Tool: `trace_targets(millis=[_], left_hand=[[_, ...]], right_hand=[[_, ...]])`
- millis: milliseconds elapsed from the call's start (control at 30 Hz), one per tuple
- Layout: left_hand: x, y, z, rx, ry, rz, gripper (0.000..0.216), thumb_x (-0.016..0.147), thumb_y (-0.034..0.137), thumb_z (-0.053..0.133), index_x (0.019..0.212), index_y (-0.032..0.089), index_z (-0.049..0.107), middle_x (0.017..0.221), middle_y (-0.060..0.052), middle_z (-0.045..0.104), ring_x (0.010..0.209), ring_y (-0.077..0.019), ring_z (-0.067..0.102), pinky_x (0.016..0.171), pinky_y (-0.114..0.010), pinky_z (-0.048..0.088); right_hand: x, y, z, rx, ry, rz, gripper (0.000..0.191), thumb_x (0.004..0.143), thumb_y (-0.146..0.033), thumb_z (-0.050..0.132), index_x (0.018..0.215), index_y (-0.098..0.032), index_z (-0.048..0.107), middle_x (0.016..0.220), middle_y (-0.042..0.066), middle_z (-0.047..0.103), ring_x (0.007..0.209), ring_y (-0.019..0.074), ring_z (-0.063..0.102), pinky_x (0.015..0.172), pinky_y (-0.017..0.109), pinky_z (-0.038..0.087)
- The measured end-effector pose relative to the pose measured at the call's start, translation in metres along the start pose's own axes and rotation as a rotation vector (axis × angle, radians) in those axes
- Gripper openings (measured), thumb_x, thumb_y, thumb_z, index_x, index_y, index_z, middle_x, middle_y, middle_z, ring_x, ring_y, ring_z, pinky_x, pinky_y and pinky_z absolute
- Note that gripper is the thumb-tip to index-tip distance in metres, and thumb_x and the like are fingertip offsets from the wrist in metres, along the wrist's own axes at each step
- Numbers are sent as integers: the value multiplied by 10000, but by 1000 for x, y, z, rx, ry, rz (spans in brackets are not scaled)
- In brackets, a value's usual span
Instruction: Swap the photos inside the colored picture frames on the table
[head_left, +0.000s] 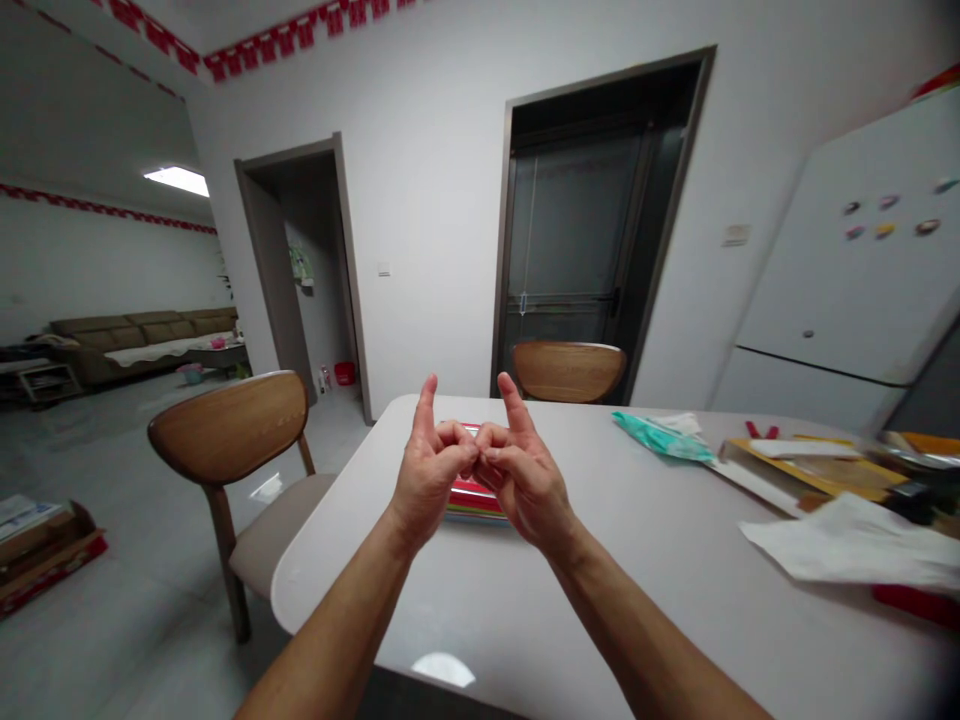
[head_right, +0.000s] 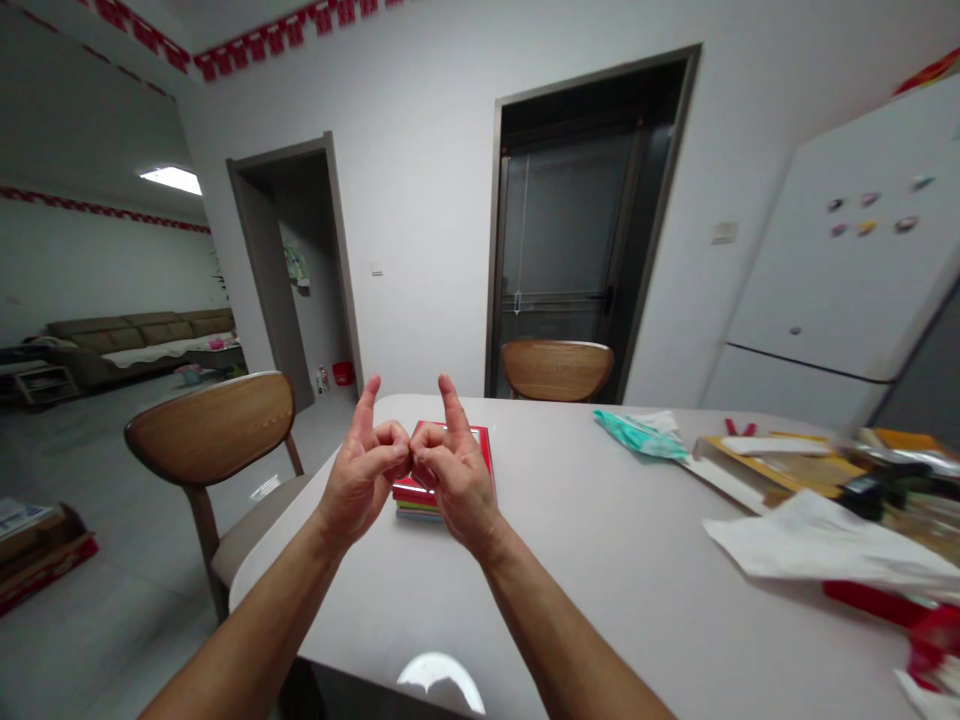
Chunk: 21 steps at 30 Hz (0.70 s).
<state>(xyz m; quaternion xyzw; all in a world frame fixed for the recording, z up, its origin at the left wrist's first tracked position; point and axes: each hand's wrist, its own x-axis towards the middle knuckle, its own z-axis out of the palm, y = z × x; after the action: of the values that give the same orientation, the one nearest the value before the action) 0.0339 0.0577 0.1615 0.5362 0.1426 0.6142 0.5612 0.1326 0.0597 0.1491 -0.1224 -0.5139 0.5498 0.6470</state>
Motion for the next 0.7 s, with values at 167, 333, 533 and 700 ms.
trace_targets(millis=[167,333,533,700], left_hand=[[-6,-17,-13,-14,124,-124,661,594,258,651,1177,211,343,554,80,526,491,-64,467,527,-189,355],[0,-25,-25,30,236,-331,503,628,641,469,546,144,477,378,65,424,317,-26,342,351,-154,190],[7,-21,-16,78,151,-482,662,666,729,218,384,161,406,295,41,381,234,-25,278,314,-180,110],[5,-34,-21,130,217,-529,662,669,723,223,388,156,416,291,42,385,237,-25,297,322,-173,124]], right_hand=[[-5,15,-12,62,150,123,344,652,-227,512,996,-216,538,530,-60,478,422,53,361,410,178,276],[1,17,-25,119,237,306,470,705,-522,422,408,-158,418,396,-35,428,315,41,304,330,182,211],[7,10,-15,13,51,435,607,656,-705,290,357,-176,277,302,-68,274,258,27,178,305,178,110],[8,31,-29,-649,67,309,563,745,-634,118,427,-200,283,358,-58,293,304,59,271,336,202,227]])
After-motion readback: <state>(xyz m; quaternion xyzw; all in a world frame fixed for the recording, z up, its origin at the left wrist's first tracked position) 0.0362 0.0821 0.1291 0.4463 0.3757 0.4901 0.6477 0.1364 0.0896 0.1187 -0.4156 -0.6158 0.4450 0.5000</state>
